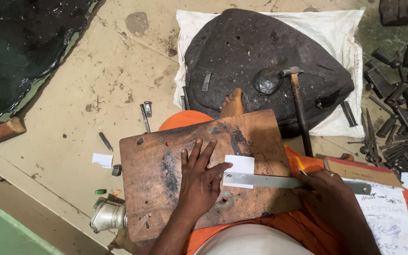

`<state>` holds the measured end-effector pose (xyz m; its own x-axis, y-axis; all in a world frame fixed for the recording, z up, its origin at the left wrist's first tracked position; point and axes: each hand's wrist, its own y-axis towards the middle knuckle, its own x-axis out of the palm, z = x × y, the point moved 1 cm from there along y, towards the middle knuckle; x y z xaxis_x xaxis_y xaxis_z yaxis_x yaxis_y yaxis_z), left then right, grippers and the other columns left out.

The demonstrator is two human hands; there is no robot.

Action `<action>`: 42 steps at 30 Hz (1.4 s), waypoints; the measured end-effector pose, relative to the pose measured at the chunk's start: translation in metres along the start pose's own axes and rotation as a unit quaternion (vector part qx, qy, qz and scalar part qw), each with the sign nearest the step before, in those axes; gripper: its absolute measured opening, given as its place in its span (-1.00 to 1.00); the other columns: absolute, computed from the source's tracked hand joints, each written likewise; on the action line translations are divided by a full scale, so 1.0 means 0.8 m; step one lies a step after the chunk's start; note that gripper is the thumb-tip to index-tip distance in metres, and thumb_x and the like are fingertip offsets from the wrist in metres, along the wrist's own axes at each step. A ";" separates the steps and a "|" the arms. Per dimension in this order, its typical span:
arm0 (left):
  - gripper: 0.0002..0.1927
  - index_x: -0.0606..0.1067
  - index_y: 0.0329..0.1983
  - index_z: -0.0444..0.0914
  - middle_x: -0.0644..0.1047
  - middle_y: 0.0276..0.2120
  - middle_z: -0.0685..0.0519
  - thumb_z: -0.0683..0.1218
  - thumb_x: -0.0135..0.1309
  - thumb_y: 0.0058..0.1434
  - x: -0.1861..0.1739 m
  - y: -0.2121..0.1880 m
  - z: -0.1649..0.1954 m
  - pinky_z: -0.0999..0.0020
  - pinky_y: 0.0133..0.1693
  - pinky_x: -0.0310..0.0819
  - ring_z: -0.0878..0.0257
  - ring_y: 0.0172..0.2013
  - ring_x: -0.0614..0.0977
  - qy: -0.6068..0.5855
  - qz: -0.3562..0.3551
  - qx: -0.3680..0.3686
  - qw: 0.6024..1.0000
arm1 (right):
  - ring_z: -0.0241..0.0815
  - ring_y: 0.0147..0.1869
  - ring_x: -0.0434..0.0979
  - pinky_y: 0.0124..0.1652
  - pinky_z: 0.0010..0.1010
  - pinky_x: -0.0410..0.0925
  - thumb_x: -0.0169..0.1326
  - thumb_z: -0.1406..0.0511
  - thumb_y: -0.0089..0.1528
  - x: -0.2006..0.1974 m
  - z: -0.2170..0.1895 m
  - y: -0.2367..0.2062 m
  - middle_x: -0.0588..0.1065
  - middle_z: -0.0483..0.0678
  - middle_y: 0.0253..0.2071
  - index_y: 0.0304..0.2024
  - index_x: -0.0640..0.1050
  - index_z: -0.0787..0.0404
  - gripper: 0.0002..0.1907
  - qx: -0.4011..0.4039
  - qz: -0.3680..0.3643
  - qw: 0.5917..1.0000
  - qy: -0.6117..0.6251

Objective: The person measures a small white paper with a metal ruler and marks it with a pencil. They repeatedly reposition the ruler and make marks on the paper while sitting on the floor.

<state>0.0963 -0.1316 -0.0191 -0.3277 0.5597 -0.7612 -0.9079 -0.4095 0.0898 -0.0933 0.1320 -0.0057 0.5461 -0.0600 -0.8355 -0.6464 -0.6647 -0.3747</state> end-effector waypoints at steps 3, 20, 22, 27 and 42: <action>-0.62 0.67 -0.08 0.02 0.26 0.41 -0.08 -0.26 0.18 0.10 0.001 0.000 -0.001 -0.36 0.38 -0.33 -0.16 0.48 0.06 0.001 0.000 0.001 1.000 | -0.07 -0.09 0.57 -0.09 -0.26 0.45 0.35 0.21 0.08 -0.003 -0.005 -0.005 0.59 -0.05 -0.16 0.18 0.59 -0.08 -0.42 -0.017 0.024 1.000 0.007; -0.59 0.50 0.25 -0.13 0.27 0.41 -0.11 -0.08 0.02 0.32 0.003 0.000 0.002 -0.35 0.37 -0.30 -0.18 0.47 0.07 0.024 -0.012 -0.012 1.000 | -0.23 -0.30 0.62 -0.32 -0.40 0.53 0.41 0.21 0.00 -0.016 0.003 -0.027 0.63 -0.11 -0.28 0.01 0.65 0.05 -0.50 -0.027 0.080 0.993 0.079; -0.54 0.47 0.28 -0.15 0.27 0.41 -0.11 -0.04 0.07 0.30 0.002 0.000 0.004 -0.34 0.38 -0.30 -0.17 0.48 0.07 0.025 -0.012 -0.018 0.999 | -0.27 -0.30 0.67 -0.28 -0.39 0.52 0.42 0.19 0.01 -0.023 0.005 -0.032 0.62 -0.11 -0.29 -0.08 0.64 0.09 -0.57 -0.046 0.116 0.991 0.049; -0.14 0.33 0.36 -0.24 0.20 0.42 -0.23 0.18 0.33 0.06 -0.006 0.012 0.015 -0.40 0.36 -0.36 -0.22 0.46 0.04 0.014 0.007 -0.022 1.000 | -0.30 -0.30 0.60 -0.31 -0.48 0.48 0.31 0.26 0.11 -0.046 0.008 -0.052 0.60 -0.11 -0.28 0.07 0.67 0.10 -0.56 0.020 0.150 0.985 0.087; -0.10 0.50 0.21 -0.04 -0.05 0.52 -0.22 0.12 0.55 -0.28 -0.019 0.050 0.052 -0.53 0.31 -0.43 -0.31 0.47 -0.20 0.069 -0.126 -0.079 0.987 | -0.30 -0.38 0.50 -0.30 -0.44 0.40 0.37 0.23 0.06 -0.025 0.043 -0.055 0.59 -0.06 -0.33 -0.05 0.70 0.18 -0.59 0.153 0.166 0.954 0.199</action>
<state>0.0543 -0.1265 0.0231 -0.0491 0.5589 -0.8278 -0.9006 -0.3831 -0.2053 -0.0944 0.1877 0.0140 0.4046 -0.5474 -0.7326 -0.9106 -0.3150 -0.2676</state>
